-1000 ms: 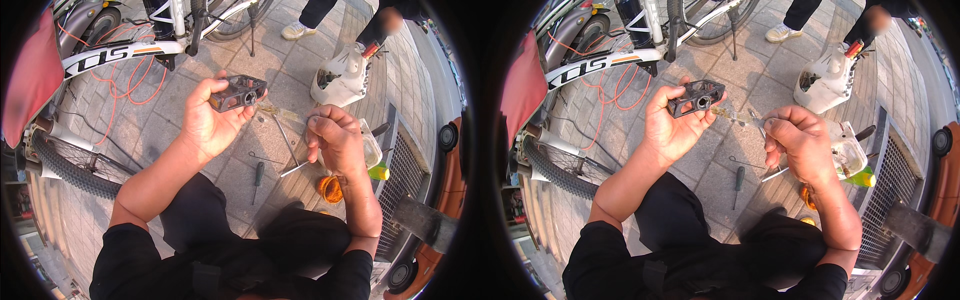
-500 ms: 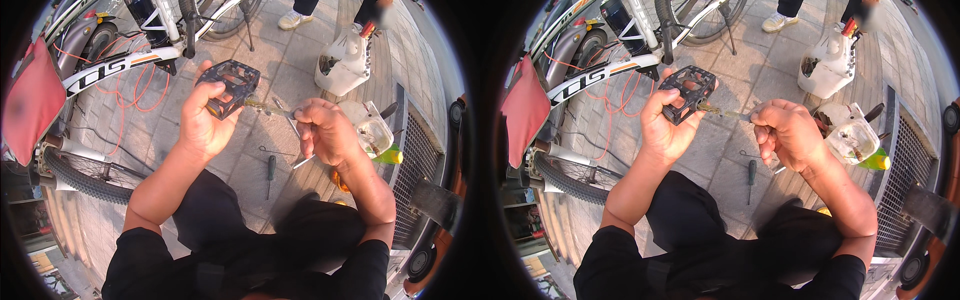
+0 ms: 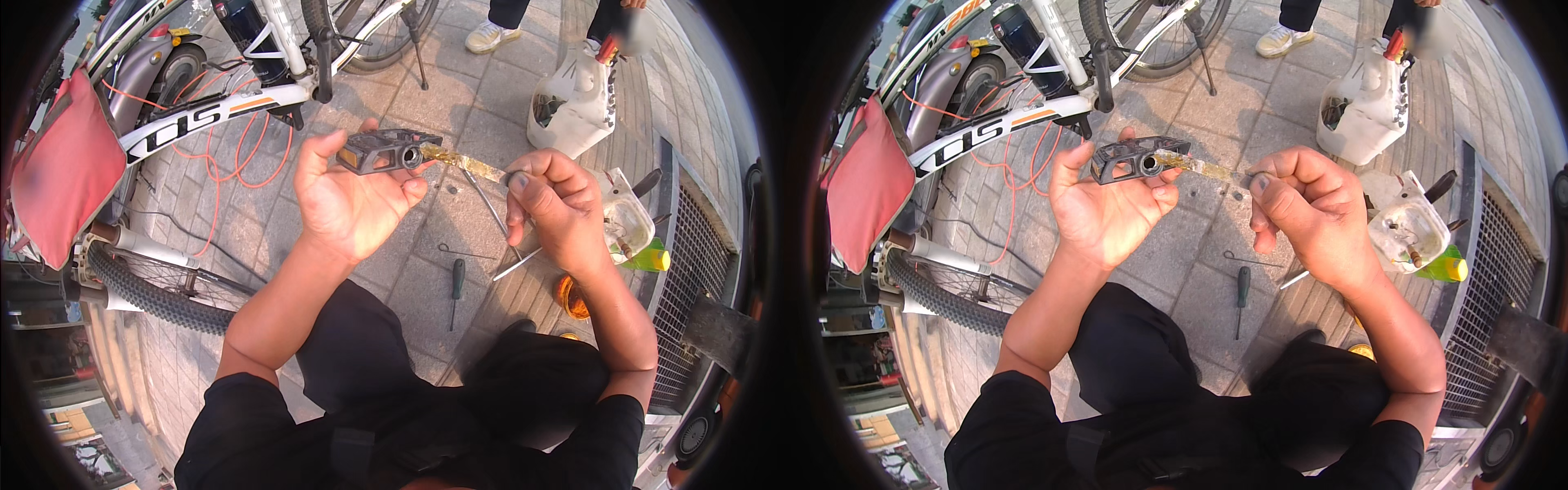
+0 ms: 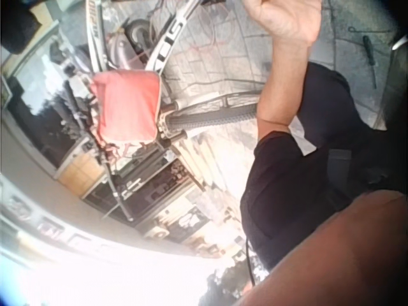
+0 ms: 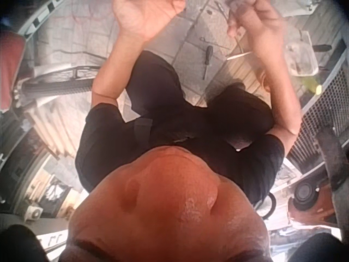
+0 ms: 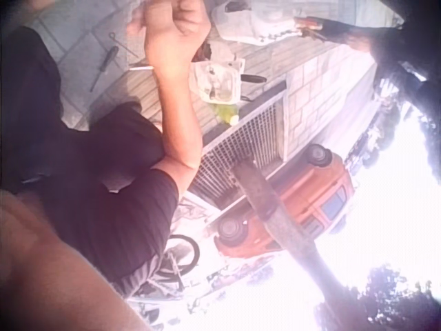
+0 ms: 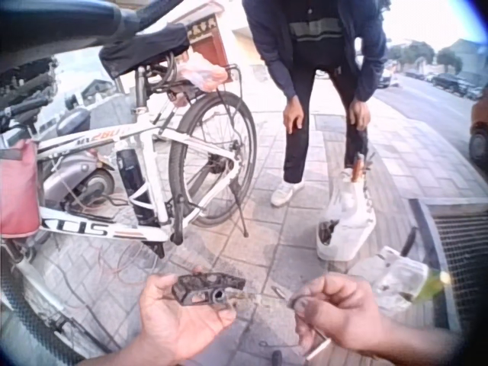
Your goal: The person disassembles a bicycle pedal, removes a small metal ring, applies grease to the pedal's axle, and reassembles the pedal. The person uses a screwdriver and a small metal tool to manipulate the pedal components.
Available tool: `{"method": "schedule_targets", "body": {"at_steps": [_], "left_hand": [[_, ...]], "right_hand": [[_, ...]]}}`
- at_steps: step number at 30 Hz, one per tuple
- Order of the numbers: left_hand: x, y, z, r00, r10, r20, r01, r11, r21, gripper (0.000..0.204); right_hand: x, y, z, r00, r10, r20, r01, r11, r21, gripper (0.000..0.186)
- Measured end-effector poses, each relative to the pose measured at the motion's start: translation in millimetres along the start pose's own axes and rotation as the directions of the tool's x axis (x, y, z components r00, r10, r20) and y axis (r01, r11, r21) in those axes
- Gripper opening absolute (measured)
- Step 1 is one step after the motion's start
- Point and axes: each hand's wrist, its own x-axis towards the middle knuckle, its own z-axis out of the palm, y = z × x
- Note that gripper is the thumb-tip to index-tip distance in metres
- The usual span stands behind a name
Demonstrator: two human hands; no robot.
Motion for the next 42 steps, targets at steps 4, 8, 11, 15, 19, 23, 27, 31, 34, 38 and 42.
{"method": "schedule_targets", "body": {"at_steps": [4, 8, 11, 15, 19, 23, 27, 31, 34, 38, 42], "left_hand": [[1, -3, 2, 0.999, -0.04, -0.031, 0.04, 0.999, 0.003, 0.041], [2, -4, 3, 0.997, -0.045, -0.065, 0.047, 0.999, 0.016, 0.05], [1, -5, 4, 0.997, -0.036, -0.063, 0.039, 0.998, 0.05, 0.052], [1, -8, 4, 0.998, -0.006, -0.07, 0.014, 0.994, 0.11, 0.052], [1, -6, 1, 0.991, -0.002, -0.137, 0.021, 0.99, 0.136, 0.056], [3, -5, 8, 0.985, -0.081, -0.154, 0.093, 0.993, 0.075, 0.059], [4, -7, 7, 0.974, -0.086, -0.208, 0.1, 0.993, 0.059, 0.061], [5, -7, 4, 0.963, -0.094, -0.252, 0.114, 0.991, 0.067, 0.069], [5, -7, 3, 0.967, -0.106, -0.23, 0.122, 0.991, 0.057, 0.065], [5, -7, 4, 0.958, -0.144, -0.248, 0.165, 0.984, 0.066, 0.069], [5, -9, 6, 0.96, -0.149, -0.238, 0.165, 0.985, 0.047, 0.062]], "right_hand": [[-5, -2, 2, 0.989, -0.147, 0.022, 0.149, 0.978, -0.145, 0.009], [-6, 3, 0, 0.986, -0.165, 0.022, 0.166, 0.97, -0.179, 0.009], [-6, 5, 1, 0.988, -0.154, 0.025, 0.156, 0.97, -0.186, 0.008], [-5, 3, 8, 0.993, -0.117, -0.026, 0.106, 0.957, -0.269, 0.007], [-11, -13, 18, 0.986, -0.118, -0.116, 0.061, 0.911, -0.408, 0.006], [-15, -13, 6, 0.956, -0.291, -0.028, 0.249, 0.862, -0.441, 0.014], [-11, -8, 3, 0.937, -0.348, 0.005, 0.32, 0.854, -0.41, 0.022], [-7, -4, 2, 0.943, -0.331, 0.012, 0.322, 0.908, -0.268, 0.02], [-5, 1, 4, 0.938, -0.346, 0.021, 0.34, 0.907, -0.249, 0.018], [2, 8, -6, 0.894, -0.424, 0.145, 0.447, 0.822, -0.353, 0.02], [6, 5, -12, 0.821, -0.508, 0.259, 0.554, 0.602, -0.575, 0.024]]}}
